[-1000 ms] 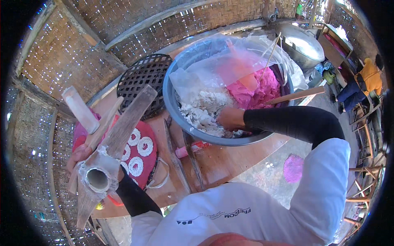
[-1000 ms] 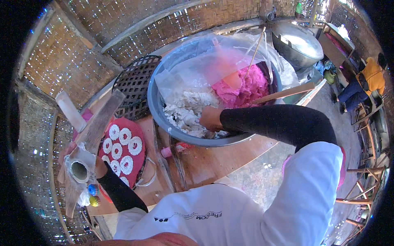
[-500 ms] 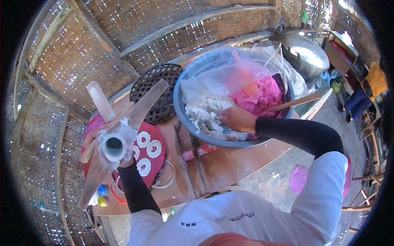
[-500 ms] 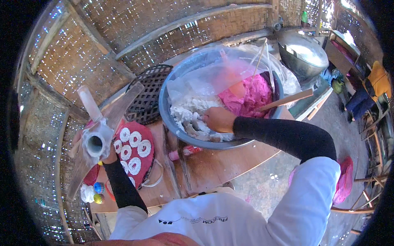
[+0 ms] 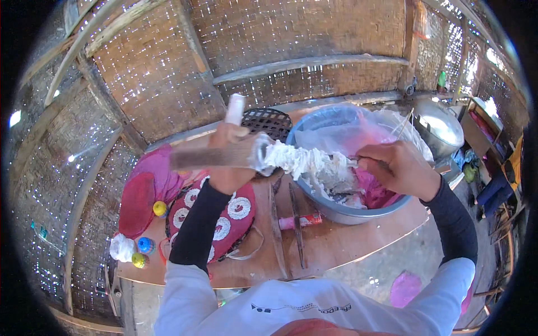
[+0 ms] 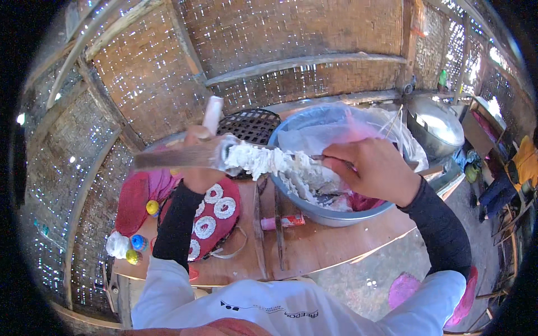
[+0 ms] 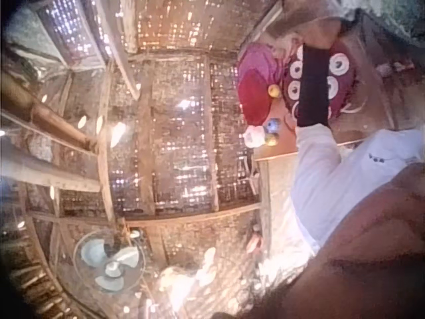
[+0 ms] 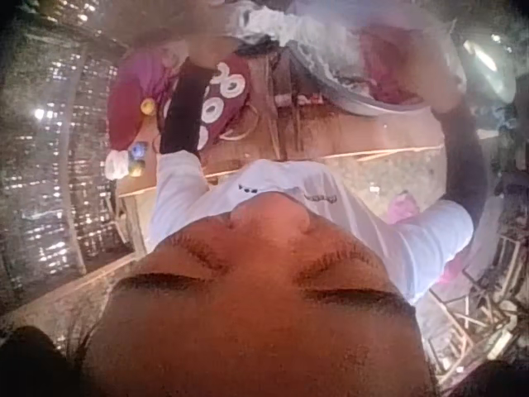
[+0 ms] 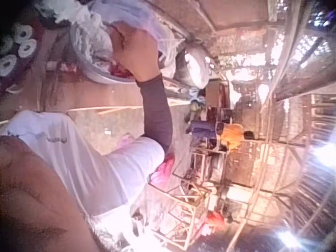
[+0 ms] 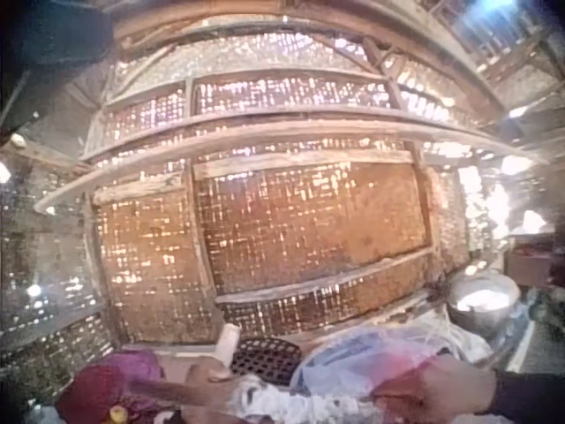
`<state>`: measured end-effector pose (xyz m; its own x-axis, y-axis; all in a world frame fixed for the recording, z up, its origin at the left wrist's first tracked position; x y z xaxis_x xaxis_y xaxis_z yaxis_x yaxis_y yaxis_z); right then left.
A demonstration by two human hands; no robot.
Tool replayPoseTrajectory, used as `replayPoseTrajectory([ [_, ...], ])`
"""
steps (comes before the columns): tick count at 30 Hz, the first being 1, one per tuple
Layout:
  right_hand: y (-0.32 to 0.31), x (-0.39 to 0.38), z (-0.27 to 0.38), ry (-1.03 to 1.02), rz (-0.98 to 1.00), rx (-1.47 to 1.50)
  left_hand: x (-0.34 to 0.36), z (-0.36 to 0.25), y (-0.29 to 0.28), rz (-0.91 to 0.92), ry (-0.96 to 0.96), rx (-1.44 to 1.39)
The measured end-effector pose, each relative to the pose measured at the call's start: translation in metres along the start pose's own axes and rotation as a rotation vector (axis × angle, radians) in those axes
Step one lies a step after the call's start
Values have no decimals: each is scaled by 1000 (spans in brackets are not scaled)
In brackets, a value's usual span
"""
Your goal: The person applies paste to a wooden mold, arranges circular lace patterns onto a pink paper base, and presses them together with the mold.
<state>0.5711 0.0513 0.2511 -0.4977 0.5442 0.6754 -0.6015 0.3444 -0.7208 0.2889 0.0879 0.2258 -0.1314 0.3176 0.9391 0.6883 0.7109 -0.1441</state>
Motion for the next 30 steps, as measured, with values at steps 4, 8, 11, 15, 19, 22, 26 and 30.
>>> replayPoseTrajectory([
  [4,2,28,34,-140,-31,-424,3,-31,11,176,302,49],
  [8,46,40,81,-257,-85,-677,-1,-45,16,149,416,181],
  [11,73,19,98,-183,-98,-651,-4,-32,11,192,309,238],
  [15,56,-6,108,-3,-79,-498,-3,23,-15,120,145,291],
  [19,43,5,107,97,-229,-383,-16,53,-38,-142,250,416],
  [22,74,29,103,150,-542,-20,-33,52,-25,-290,90,413],
  [26,133,33,143,203,-430,-19,-25,21,-34,-355,-5,375],
  [30,149,2,169,251,-202,14,-30,64,-66,-337,-228,125],
])
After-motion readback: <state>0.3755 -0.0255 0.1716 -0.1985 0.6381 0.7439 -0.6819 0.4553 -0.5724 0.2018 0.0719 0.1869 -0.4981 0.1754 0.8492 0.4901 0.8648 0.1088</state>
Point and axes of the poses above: each hand's wrist, its own x-axis towards the middle knuckle, its own y-axis out of the palm, z = x × y, the point moved 5 cm from there along x, towards the middle knuckle, and after that the axes turned 11 degrees about -z, right-handed, at the moved point
